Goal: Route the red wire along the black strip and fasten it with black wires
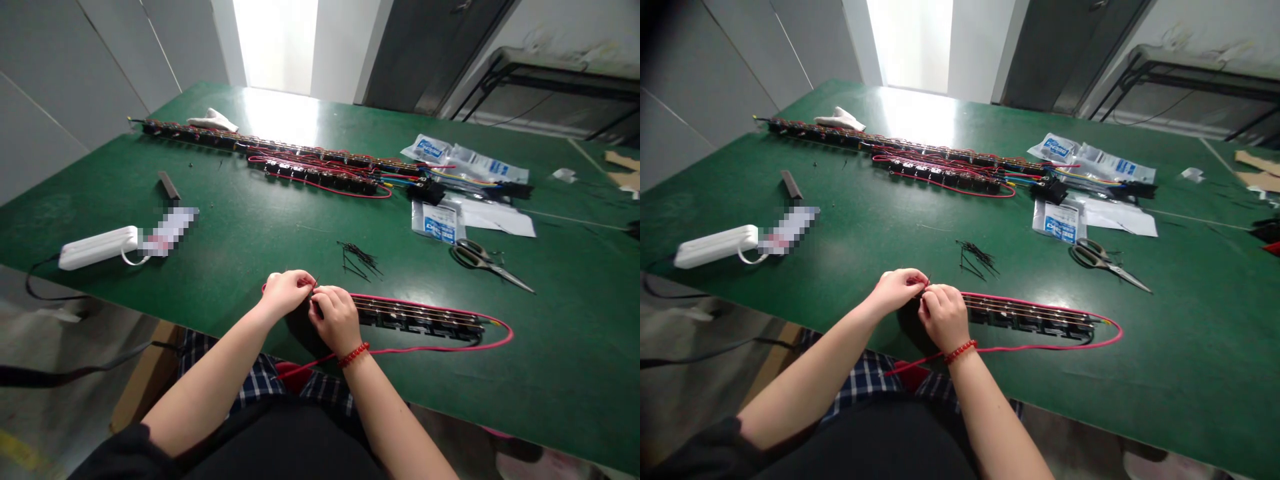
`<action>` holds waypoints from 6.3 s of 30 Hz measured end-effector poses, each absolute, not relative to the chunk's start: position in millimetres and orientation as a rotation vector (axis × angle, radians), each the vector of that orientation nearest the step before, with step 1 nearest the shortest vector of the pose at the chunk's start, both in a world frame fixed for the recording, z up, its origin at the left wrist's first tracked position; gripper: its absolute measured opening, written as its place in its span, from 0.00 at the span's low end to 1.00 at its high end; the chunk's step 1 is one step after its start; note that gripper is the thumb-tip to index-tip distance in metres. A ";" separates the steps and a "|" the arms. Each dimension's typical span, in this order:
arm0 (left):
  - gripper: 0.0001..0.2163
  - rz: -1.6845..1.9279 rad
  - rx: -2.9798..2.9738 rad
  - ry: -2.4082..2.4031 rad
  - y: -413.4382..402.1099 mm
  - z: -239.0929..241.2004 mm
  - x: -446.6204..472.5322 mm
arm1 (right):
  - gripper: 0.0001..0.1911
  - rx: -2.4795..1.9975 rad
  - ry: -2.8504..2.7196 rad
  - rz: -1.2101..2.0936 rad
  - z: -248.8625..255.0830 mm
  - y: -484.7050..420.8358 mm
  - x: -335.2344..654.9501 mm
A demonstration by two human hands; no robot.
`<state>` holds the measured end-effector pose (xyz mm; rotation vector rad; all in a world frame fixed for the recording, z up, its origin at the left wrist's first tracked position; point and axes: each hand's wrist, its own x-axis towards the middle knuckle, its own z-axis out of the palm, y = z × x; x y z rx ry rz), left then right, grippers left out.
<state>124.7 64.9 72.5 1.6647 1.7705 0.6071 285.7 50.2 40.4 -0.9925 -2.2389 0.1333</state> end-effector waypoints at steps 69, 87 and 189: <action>0.08 1.247 2.168 1.851 36.4 38.7 128.4 | 0.07 -0.955 -2.174 0.211 41.1 50.8 285.3; 0.08 1.226 2.180 1.837 36.5 38.3 127.6 | 0.07 -0.980 -2.153 0.233 41.8 50.3 284.0; 0.08 1.178 2.198 1.800 35.9 40.8 129.8 | 0.05 -1.036 -2.174 0.212 41.6 51.0 285.4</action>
